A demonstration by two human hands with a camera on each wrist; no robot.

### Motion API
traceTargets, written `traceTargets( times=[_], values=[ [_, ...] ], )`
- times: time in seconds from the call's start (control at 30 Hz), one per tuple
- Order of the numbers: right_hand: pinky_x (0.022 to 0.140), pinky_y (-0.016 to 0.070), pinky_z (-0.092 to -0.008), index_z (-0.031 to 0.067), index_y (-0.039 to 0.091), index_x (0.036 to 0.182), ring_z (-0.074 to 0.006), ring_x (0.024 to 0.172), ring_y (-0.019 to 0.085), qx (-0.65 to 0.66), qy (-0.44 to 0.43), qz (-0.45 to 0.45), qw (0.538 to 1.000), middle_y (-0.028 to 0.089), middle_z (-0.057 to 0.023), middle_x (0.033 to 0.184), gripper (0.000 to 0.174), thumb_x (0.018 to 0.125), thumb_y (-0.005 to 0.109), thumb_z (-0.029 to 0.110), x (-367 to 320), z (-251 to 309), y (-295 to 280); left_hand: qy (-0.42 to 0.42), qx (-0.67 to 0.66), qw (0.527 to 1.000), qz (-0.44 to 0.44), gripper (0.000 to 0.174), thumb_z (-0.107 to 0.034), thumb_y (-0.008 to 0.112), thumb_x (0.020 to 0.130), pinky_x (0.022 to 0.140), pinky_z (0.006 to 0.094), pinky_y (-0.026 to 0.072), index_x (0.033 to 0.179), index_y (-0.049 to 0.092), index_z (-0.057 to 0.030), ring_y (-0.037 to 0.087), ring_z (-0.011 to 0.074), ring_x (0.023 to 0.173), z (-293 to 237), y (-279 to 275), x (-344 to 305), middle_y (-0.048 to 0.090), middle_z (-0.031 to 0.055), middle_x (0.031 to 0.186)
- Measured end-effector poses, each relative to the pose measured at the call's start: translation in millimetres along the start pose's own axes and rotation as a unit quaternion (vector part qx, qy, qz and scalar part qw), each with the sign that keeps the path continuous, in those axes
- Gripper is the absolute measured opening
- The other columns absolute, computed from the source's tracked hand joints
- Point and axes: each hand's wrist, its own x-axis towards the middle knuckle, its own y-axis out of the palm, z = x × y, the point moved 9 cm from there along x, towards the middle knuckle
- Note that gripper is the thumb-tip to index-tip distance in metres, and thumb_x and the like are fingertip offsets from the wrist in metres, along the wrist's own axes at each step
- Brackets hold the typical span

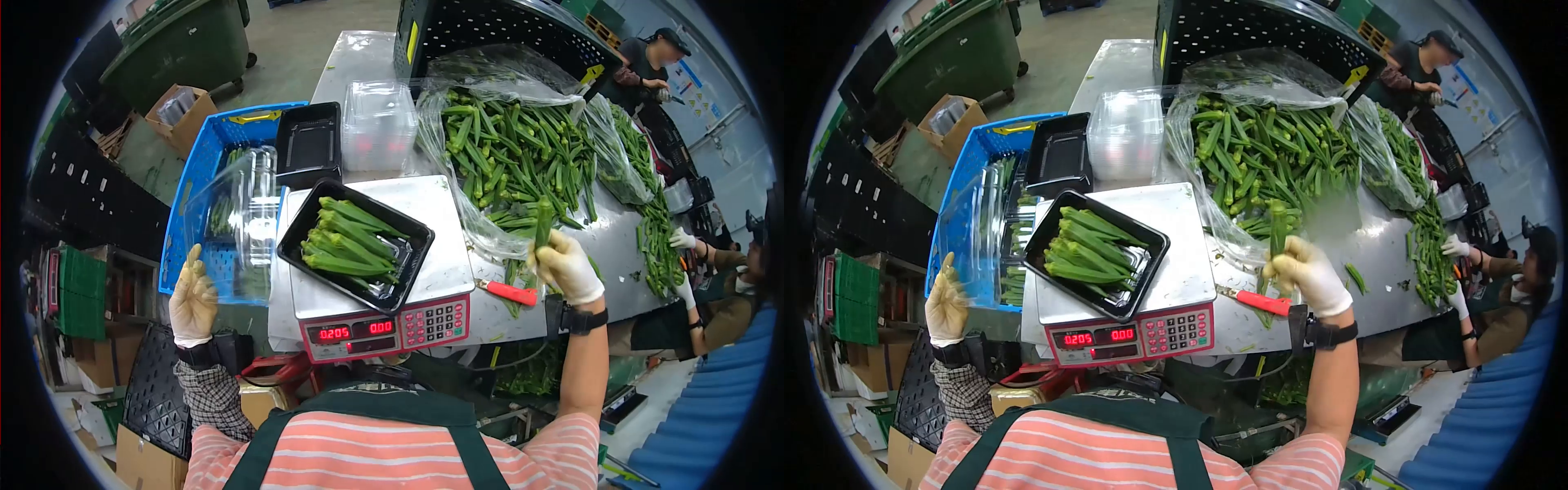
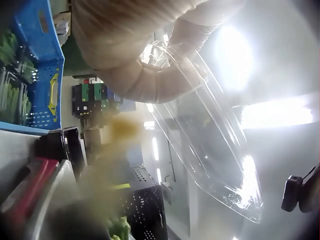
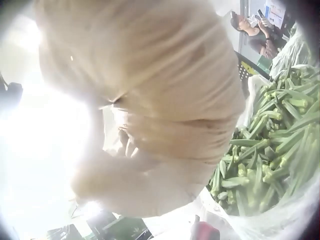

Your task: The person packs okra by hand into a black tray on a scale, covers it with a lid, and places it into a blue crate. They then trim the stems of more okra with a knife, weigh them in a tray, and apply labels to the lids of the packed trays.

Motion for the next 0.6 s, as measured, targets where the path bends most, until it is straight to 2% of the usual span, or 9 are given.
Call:
traceTargets(
  times=[0.07, 0.17, 0.23, 0.27, 0.37, 0.4, 0.47, 0.53, 0.6],
  values=[
    [0.046, 0.0362, -0.0201, 0.002, 0.059, 0.085, -0.0061, 0.05, 0.046, -0.308, 0.069, -0.117, 0.942, 0.06, -0.0035, 0.068, 0.01, 0.079, 0.059, 0.01, 17.9, -73.1, -52.1, -0.011, -0.018, 1.0, -0.007, 0.047, -0.011, 0.042, 0.093, 0.062, 0.0241, 0.0459, 0.135, 0.024, -0.0008, 0.045, 0.0095, 0.067, -4.6, -17.8, -2.0, 0.054, 0.0086, 0.103],
    [0.046, 0.037, -0.0209, 0.0013, 0.06, 0.081, -0.0078, 0.051, 0.048, -0.352, 0.075, -0.169, 0.918, 0.059, -0.0033, 0.065, 0.009, 0.08, 0.059, 0.01, 3.9, -64.6, -56.1, -0.015, -0.006, 1.0, -0.015, 0.046, -0.011, 0.042, 0.093, 0.061, 0.0239, 0.0454, 0.135, 0.026, -0.0006, 0.045, 0.0091, 0.067, -7.1, -23.4, 0.4, 0.054, 0.0082, 0.101],
    [0.047, 0.0377, -0.0215, 0.001, 0.061, 0.085, -0.009, 0.053, 0.05, -0.163, 0.053, -0.228, 0.959, 0.059, -0.003, 0.066, 0.01, 0.082, 0.057, 0.01, -8.8, -48.7, -41.6, -0.024, -0.026, 0.999, -0.017, 0.046, -0.011, 0.042, 0.093, 0.061, 0.0238, 0.0453, 0.135, 0.025, -0.0007, 0.045, 0.0091, 0.067, -6.2, -26.3, 1.9, 0.054, 0.008, 0.101],
    [0.047, 0.0377, -0.0215, 0.001, 0.061, 0.085, -0.009, 0.053, 0.05, -0.162, 0.052, -0.228, 0.959, 0.059, -0.003, 0.066, 0.01, 0.082, 0.057, 0.01, -5.4, -54.2, -44.8, -0.033, -0.044, 0.998, -0.015, 0.046, -0.011, 0.042, 0.093, 0.061, 0.0237, 0.0453, 0.135, 0.025, -0.0008, 0.045, 0.0091, 0.068, -5.0, -25.3, 5.2, 0.054, 0.0078, 0.101],
    [0.049, 0.0395, -0.0234, 0.0004, 0.061, 0.089, -0.01, 0.054, 0.05, -0.145, -0.057, -0.326, 0.932, 0.06, -0.0042, 0.071, 0.013, 0.083, 0.056, 0.011, -11.6, -59.2, -77.9, -0.032, -0.016, 0.999, 0.002, 0.046, -0.011, 0.042, 0.093, 0.062, 0.0236, 0.0466, 0.134, 0.026, -0.0001, 0.048, 0.0097, 0.07, -7.5, -10.5, 4.6, 0.054, 0.0083, 0.102],
    [0.056, 0.0436, -0.0277, 0.0, 0.061, 0.089, -0.0135, 0.061, 0.055, -0.273, -0.117, -0.372, 0.879, 0.062, -0.0067, 0.074, 0.014, 0.082, 0.057, 0.011, -17.2, -55.6, -86.9, -0.03, -0.003, 1.0, 0.008, 0.046, -0.011, 0.042, 0.093, 0.063, 0.0236, 0.0471, 0.134, 0.026, 0.0004, 0.049, 0.0099, 0.071, -8.8, -5.6, 3.6, 0.054, 0.0085, 0.102],
    [0.064, 0.0457, -0.0311, 0.0014, 0.062, 0.088, -0.0172, 0.07, 0.058, -0.321, -0.083, -0.352, 0.875, 0.063, -0.0088, 0.076, 0.013, 0.081, 0.058, 0.011, -18.5, -84.9, -92.9, -0.028, 0.01, 1.0, 0.0, 0.045, -0.011, 0.042, 0.093, 0.063, 0.0237, 0.0476, 0.134, 0.026, 0.0003, 0.05, 0.0102, 0.072, -11.2, -12.9, 2.7, 0.054, 0.0085, 0.102],
    [0.066, 0.0462, -0.0318, 0.0027, 0.063, 0.085, -0.0211, 0.071, 0.06, -0.336, 0.034, -0.277, 0.899, 0.064, -0.0127, 0.078, 0.013, 0.079, 0.06, 0.014, -17.3, -100.0, -50.3, -0.02, 0.022, 1.0, -0.009, 0.045, -0.011, 0.042, 0.093, 0.064, 0.0238, 0.048, 0.134, 0.026, 0.0002, 0.051, 0.0105, 0.073, -12.4, -22.4, 1.3, 0.054, 0.0085, 0.102],
    [0.065, 0.0469, -0.0333, 0.0021, 0.064, 0.083, -0.0265, 0.069, 0.061, -0.406, -0.018, -0.209, 0.89, 0.062, -0.0158, 0.075, 0.019, 0.076, 0.063, 0.02, -10.5, -106.0, -8.2, -0.03, -0.005, 0.999, -0.011, 0.045, -0.011, 0.041, 0.094, 0.063, 0.0235, 0.0475, 0.134, 0.026, -0.0005, 0.05, 0.0099, 0.072, -8.9, -26.8, 0.3, 0.054, 0.008, 0.102]
  ],
)
